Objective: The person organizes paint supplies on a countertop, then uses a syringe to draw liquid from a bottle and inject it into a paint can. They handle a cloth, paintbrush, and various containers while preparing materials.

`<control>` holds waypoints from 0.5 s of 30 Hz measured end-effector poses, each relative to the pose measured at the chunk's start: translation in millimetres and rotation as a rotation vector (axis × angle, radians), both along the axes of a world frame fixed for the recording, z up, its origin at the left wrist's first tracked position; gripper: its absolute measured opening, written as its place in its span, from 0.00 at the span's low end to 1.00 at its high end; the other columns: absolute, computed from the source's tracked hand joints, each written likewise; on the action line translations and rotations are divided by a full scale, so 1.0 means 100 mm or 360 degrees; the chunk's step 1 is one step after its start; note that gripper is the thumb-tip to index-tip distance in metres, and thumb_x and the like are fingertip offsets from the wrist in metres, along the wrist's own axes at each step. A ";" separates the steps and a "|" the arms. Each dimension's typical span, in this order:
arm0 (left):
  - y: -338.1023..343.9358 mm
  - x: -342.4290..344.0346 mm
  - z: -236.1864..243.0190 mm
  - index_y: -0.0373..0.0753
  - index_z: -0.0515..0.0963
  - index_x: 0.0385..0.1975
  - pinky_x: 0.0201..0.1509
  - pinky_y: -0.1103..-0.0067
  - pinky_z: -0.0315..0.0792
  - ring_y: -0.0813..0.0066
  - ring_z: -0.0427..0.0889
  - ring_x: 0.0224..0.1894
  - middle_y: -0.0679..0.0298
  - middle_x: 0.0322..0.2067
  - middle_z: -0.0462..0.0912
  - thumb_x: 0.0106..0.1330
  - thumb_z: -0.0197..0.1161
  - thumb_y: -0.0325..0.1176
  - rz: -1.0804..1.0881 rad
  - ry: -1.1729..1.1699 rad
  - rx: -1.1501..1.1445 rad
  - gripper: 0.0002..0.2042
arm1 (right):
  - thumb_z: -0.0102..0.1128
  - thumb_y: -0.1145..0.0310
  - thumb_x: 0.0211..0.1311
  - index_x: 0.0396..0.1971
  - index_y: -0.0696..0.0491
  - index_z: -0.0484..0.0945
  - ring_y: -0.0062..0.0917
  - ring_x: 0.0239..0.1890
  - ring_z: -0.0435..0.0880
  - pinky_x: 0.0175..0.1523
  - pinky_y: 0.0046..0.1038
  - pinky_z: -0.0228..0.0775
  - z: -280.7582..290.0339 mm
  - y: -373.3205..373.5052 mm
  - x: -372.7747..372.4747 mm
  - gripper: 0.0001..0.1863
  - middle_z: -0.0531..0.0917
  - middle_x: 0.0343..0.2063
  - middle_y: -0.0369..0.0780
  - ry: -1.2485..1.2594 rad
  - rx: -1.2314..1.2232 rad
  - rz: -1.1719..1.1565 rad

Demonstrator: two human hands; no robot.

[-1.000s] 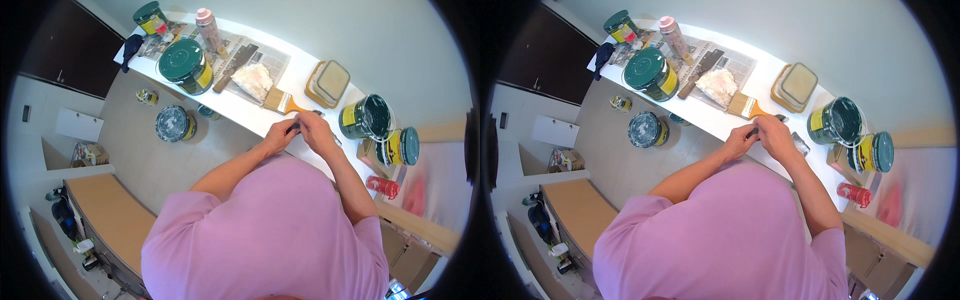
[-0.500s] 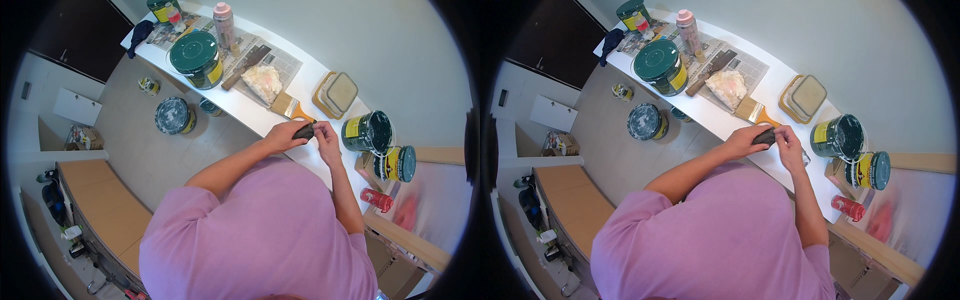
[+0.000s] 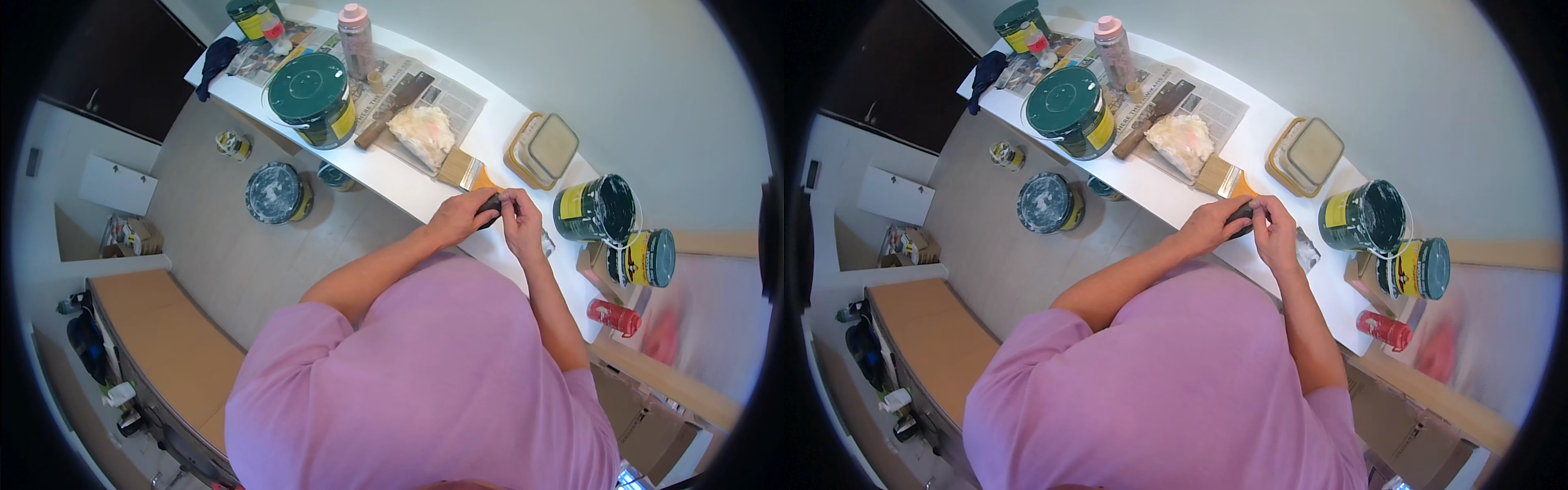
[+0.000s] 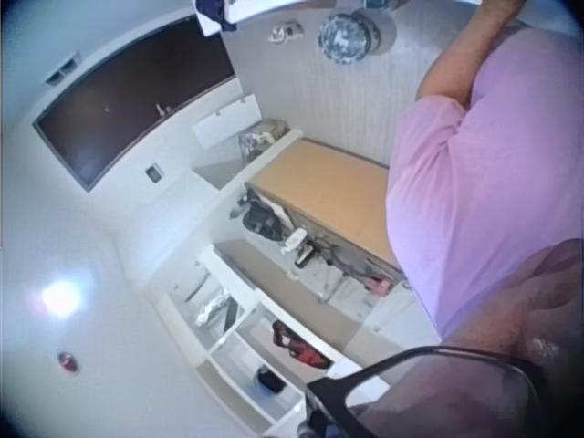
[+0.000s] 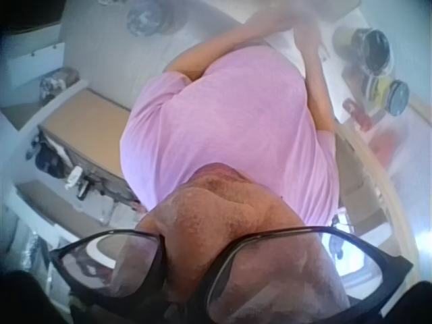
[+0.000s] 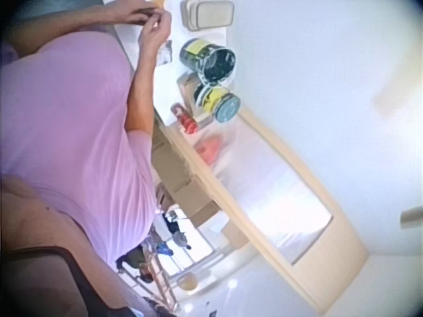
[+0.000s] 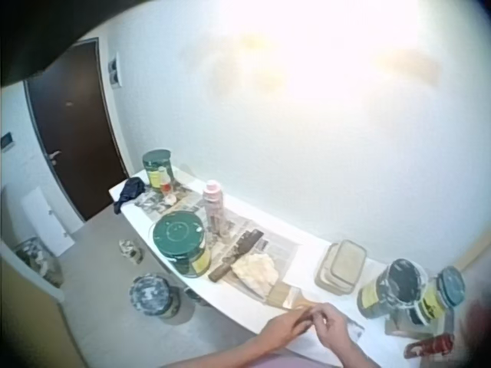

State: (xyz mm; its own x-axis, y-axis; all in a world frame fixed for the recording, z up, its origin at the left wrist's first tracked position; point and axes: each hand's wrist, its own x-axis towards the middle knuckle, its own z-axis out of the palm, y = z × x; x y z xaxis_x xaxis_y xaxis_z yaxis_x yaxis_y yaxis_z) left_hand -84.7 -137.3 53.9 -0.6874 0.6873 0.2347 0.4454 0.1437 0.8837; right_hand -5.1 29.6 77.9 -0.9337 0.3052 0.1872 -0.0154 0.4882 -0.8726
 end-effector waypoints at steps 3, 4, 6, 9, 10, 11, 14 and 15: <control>-0.02 -0.04 0.02 0.43 0.75 0.64 0.49 0.63 0.80 0.47 0.86 0.45 0.51 0.46 0.87 0.73 0.63 0.36 -0.0050 -0.0022 -0.0109 0.21 | 0.57 0.78 0.72 0.44 0.59 0.79 0.19 0.39 0.84 0.47 0.25 0.76 -0.02 0.02 -0.04 0.05 0.84 0.35 0.38 -0.0065 -0.0266 -0.0007; -0.02 -0.07 0.00 0.43 0.76 0.63 0.48 0.63 0.80 0.47 0.86 0.44 0.50 0.45 0.87 0.73 0.63 0.36 -0.0049 0.0026 -0.0109 0.20 | 0.56 0.78 0.72 0.44 0.58 0.79 0.19 0.38 0.83 0.47 0.25 0.76 -0.03 0.02 -0.05 0.05 0.84 0.35 0.37 -0.0020 -0.0170 -0.0012; 0.00 -0.08 -0.05 0.42 0.78 0.61 0.46 0.63 0.81 0.46 0.87 0.41 0.50 0.43 0.87 0.73 0.63 0.36 -0.0055 0.0109 -0.0103 0.18 | 0.55 0.78 0.73 0.44 0.58 0.79 0.18 0.38 0.83 0.46 0.24 0.76 -0.06 0.07 -0.02 0.05 0.84 0.36 0.36 0.0053 0.0029 -0.0030; -0.11 -0.08 -0.05 0.41 0.82 0.57 0.47 0.69 0.81 0.56 0.89 0.42 0.51 0.45 0.88 0.74 0.63 0.35 -0.0077 -0.0007 0.0044 0.15 | 0.55 0.77 0.73 0.46 0.55 0.77 0.17 0.36 0.79 0.48 0.23 0.74 -0.18 0.18 0.03 0.06 0.81 0.31 0.34 -0.0112 -0.0393 -0.0134; -0.16 -0.07 -0.02 0.41 0.83 0.56 0.47 0.71 0.81 0.58 0.90 0.42 0.52 0.46 0.88 0.74 0.63 0.34 -0.0096 -0.0083 0.0118 0.14 | 0.55 0.77 0.73 0.47 0.54 0.77 0.16 0.36 0.78 0.48 0.22 0.73 -0.23 0.21 0.08 0.07 0.80 0.30 0.33 -0.0133 -0.0566 -0.0183; -0.23 -0.07 0.04 0.41 0.83 0.56 0.47 0.72 0.80 0.62 0.90 0.42 0.52 0.46 0.89 0.74 0.63 0.34 -0.0096 -0.0155 0.0095 0.14 | 0.56 0.76 0.73 0.48 0.53 0.76 0.16 0.36 0.76 0.48 0.23 0.72 -0.27 0.21 0.12 0.07 0.78 0.29 0.31 -0.0153 -0.0775 -0.0217; -0.36 -0.05 0.11 0.40 0.84 0.55 0.47 0.77 0.80 0.71 0.89 0.40 0.55 0.45 0.89 0.75 0.62 0.32 -0.0111 -0.0336 0.0016 0.13 | 0.57 0.75 0.73 0.48 0.52 0.77 0.16 0.36 0.76 0.48 0.24 0.72 -0.60 0.21 0.34 0.08 0.77 0.32 0.31 -0.0263 -0.1106 -0.0286; -0.39 -0.02 0.10 0.39 0.84 0.54 0.47 0.78 0.79 0.73 0.88 0.40 0.56 0.44 0.90 0.76 0.61 0.32 -0.0087 -0.0371 -0.0009 0.12 | 0.57 0.74 0.73 0.48 0.53 0.76 0.16 0.36 0.76 0.49 0.24 0.72 -0.59 0.13 0.37 0.08 0.78 0.33 0.32 -0.0331 -0.1090 -0.0245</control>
State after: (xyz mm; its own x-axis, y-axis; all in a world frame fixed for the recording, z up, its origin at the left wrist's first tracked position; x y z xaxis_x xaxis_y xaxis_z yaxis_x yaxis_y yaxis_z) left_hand -87.1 -176.0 63.4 -0.6844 0.7257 0.0703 0.2369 0.1302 0.9628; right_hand 31.8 42.8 18.9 -0.8661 0.4211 -0.2694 0.2089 -0.1846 -0.9603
